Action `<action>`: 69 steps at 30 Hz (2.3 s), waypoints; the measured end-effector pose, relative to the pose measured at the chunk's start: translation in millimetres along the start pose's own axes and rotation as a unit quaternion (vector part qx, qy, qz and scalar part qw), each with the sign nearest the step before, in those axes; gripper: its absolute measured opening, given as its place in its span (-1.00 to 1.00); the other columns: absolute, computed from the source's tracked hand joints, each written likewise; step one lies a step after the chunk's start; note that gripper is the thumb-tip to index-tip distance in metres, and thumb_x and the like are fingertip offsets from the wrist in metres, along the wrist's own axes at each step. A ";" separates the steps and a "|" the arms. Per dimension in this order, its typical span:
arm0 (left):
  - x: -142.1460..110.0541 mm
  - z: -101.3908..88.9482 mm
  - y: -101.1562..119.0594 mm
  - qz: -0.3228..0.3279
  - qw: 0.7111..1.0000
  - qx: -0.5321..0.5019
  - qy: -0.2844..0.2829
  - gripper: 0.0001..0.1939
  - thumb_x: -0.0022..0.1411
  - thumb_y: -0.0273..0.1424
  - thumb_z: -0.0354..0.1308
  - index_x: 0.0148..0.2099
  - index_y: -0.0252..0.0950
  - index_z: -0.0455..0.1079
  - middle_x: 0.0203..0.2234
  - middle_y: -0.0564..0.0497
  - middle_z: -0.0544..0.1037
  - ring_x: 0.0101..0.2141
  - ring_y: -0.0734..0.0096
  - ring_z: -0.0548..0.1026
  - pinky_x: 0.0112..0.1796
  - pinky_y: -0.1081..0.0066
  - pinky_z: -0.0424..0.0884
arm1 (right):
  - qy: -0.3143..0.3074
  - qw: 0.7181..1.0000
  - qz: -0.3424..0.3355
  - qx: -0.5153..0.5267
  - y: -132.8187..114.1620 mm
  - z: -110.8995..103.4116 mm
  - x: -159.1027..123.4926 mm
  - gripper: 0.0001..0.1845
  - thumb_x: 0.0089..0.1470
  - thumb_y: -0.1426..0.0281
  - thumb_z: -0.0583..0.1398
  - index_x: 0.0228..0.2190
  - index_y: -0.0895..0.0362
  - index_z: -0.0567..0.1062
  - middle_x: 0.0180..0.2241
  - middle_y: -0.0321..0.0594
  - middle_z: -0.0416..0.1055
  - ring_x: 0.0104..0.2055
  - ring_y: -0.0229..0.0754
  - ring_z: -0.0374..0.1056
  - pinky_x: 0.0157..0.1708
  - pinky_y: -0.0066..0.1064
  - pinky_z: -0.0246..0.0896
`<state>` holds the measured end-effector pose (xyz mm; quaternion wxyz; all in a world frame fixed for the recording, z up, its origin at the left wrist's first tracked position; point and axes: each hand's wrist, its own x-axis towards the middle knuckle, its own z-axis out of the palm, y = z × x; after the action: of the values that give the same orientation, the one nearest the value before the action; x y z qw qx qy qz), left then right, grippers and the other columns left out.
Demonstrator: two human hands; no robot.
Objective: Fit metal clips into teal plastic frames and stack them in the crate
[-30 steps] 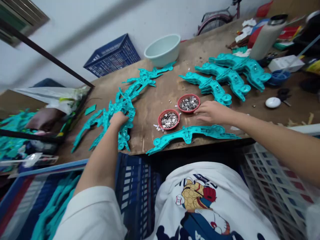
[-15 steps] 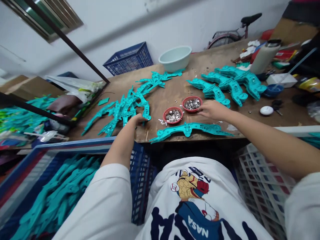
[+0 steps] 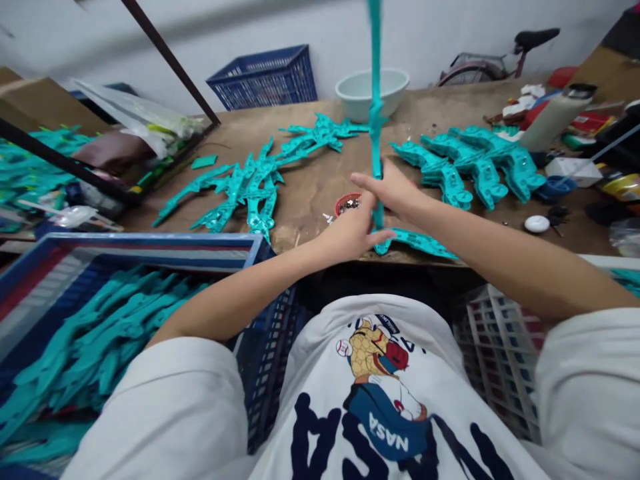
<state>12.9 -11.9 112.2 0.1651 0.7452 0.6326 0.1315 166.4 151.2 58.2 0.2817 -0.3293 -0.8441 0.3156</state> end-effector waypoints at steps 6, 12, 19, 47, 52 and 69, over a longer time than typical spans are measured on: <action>-47.2 -78.5 35.6 0.082 0.969 0.232 0.003 -0.40 0.88 -0.09 -0.03 0.76 0.04 0.43 0.55 -0.15 0.60 0.73 -0.71 0.35 0.46 -0.45 0.45 | -0.042 0.988 -0.035 -0.143 -1.0 -56.7 -45.5 -0.07 0.50 0.03 0.52 0.67 0.12 0.51 0.49 0.08 0.68 0.51 0.43 0.64 0.61 0.28 0.54; 4.8 -43.2 -47.5 -0.065 0.940 0.292 -0.167 -0.29 0.52 -0.28 0.53 0.60 -0.22 0.52 0.36 -0.33 0.75 0.43 -0.61 0.70 0.44 -0.27 0.56 | -0.184 0.954 0.010 -0.235 71.9 -69.0 -93.1 -0.08 0.46 -0.09 0.51 0.60 0.14 0.67 0.43 0.15 0.75 0.43 0.50 0.68 0.46 0.22 0.63; 54.5 17.6 -71.0 -0.040 0.927 0.278 -0.247 -0.39 0.39 -0.17 0.65 0.40 -0.15 0.75 0.24 -0.28 0.87 0.36 -0.46 0.79 0.38 -0.09 0.66 | -0.252 0.915 0.078 -0.306 90.3 -38.8 -98.9 -0.16 0.43 0.13 0.58 0.53 0.28 0.63 0.45 0.39 0.69 0.48 0.55 0.64 0.46 0.15 0.58; 63.5 40.2 -72.8 -0.009 0.952 0.193 -0.239 -0.51 0.78 -0.21 0.33 0.56 -0.28 0.70 0.34 -0.40 0.84 0.35 -0.42 0.83 0.30 -0.04 0.77 | -0.221 0.854 0.138 -0.451 188.2 -58.6 45.2 -0.46 0.57 0.27 0.30 0.36 0.11 0.90 0.32 0.12 0.84 0.39 0.45 0.69 0.31 0.10 0.60; 65.7 42.1 -79.1 -0.008 0.954 0.210 -0.215 -0.48 0.78 -0.12 0.34 0.58 -0.18 0.66 0.35 -0.35 0.85 0.38 -0.42 0.82 0.29 -0.01 0.75 | -0.238 0.846 0.161 -0.449 155.2 -46.0 51.2 -0.48 0.60 0.32 0.32 0.38 0.18 0.87 0.36 0.22 0.81 0.45 0.51 0.69 0.39 0.15 0.63; 67.5 54.9 -82.1 0.000 0.967 0.159 -0.197 -0.36 0.67 -0.14 0.38 0.63 -0.27 0.59 0.43 -0.42 0.79 0.41 -0.46 0.79 0.30 -0.07 0.77 | -0.083 0.952 0.163 -0.247 92.1 -59.8 10.3 -0.63 0.59 0.45 0.26 0.19 0.09 0.84 -0.04 -0.05 0.84 0.01 0.14 0.74 0.17 -0.08 0.66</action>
<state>-27.6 62.3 27.4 0.1654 0.7731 0.6004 -0.1202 235.6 233.4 33.2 0.0656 -0.4942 -0.8511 0.1646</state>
